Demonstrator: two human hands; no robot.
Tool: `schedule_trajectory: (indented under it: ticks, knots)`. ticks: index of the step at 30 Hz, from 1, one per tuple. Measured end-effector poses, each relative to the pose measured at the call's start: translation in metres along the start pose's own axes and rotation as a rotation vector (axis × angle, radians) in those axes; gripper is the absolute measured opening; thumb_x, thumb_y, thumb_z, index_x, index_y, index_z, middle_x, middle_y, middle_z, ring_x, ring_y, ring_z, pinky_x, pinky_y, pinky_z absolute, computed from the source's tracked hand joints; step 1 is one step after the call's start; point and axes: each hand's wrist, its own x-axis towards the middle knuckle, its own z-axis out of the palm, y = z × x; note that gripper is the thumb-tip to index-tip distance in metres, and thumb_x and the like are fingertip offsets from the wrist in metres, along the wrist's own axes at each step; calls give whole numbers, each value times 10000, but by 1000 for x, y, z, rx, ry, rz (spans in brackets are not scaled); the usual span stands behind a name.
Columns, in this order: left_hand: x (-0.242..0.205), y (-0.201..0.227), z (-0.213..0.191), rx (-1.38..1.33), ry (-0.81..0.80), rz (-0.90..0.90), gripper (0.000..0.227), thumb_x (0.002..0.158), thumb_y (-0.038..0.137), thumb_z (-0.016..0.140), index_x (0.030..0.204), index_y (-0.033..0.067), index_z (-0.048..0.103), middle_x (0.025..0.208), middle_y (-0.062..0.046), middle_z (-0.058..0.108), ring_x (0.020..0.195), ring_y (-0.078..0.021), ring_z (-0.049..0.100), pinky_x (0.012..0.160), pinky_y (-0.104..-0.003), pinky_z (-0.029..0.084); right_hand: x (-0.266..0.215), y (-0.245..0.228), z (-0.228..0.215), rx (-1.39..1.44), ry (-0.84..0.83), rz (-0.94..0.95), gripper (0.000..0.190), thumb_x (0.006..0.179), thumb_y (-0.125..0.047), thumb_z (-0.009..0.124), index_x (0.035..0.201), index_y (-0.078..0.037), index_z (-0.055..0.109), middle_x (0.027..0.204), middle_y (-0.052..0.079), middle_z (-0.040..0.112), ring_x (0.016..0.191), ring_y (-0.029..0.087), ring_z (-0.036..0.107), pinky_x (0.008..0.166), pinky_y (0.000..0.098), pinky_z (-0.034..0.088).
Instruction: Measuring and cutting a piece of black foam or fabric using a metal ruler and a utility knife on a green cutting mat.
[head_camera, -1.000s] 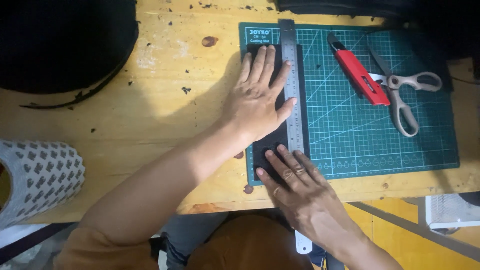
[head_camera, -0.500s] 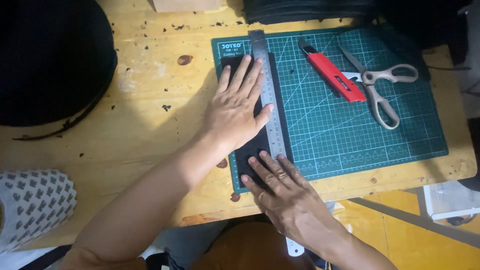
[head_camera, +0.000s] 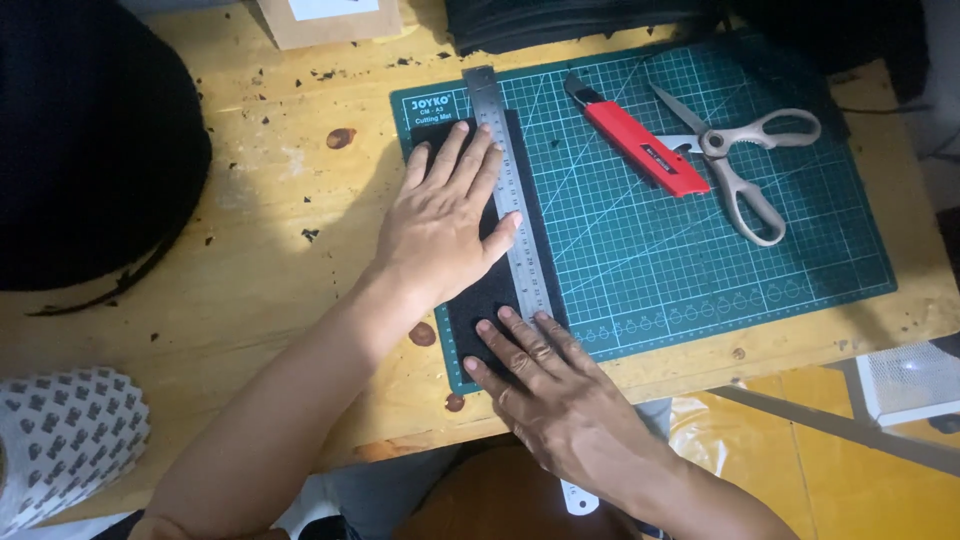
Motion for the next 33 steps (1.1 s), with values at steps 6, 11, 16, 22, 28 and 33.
schedule_trajectory:
  ticks: [6,11,16,22,28,33]
  knots:
    - [-1,2,-4,-29,-40,-15,730,1037,587,149,1635,170,142,1716,-50,63,1570,-233,-6,1246,-497,-1,-1,0,-3,22,3,6,518,1031,-200,594,1523,-86,481,1601,225,411,1527,398,300,1248,576,218]
    - [-2,2,-4,-37,-11,-5,728,1044,593,140,1634,166,165,1712,-60,101,1571,-238,23,1249,-496,12,-8,-1,-3,36,-27,-17,547,1046,-256,575,1545,-91,423,1595,244,412,1525,408,303,1247,566,226]
    - [-1,1,-4,-42,-47,-8,735,1038,601,106,1635,172,126,1714,-54,72,1571,-235,-3,1248,-491,-11,-34,-15,-3,160,45,-54,589,1029,-326,696,1512,-80,467,1569,200,472,1499,402,376,1247,557,283]
    - [-2,0,-2,-40,-32,15,754,1046,616,77,1635,150,133,1712,-75,77,1569,-250,3,1247,-512,-10,-77,-20,7,445,79,28,426,1041,-369,628,1338,-64,650,1454,124,604,1420,354,514,1195,579,303]
    - [-3,1,-4,-31,-18,3,745,1050,610,94,1640,158,139,1712,-81,90,1568,-253,5,1247,-499,-15,-85,-19,24,329,147,13,437,1033,-406,638,1342,-98,666,1425,103,608,1397,294,528,1200,585,320]
    - [-4,1,-2,-15,53,31,736,1071,585,143,1636,120,222,1711,-90,149,1570,-274,59,1251,-519,41,-86,-15,34,285,181,-7,407,1036,-349,662,1354,-95,641,1394,109,645,1348,281,592,1163,538,392]
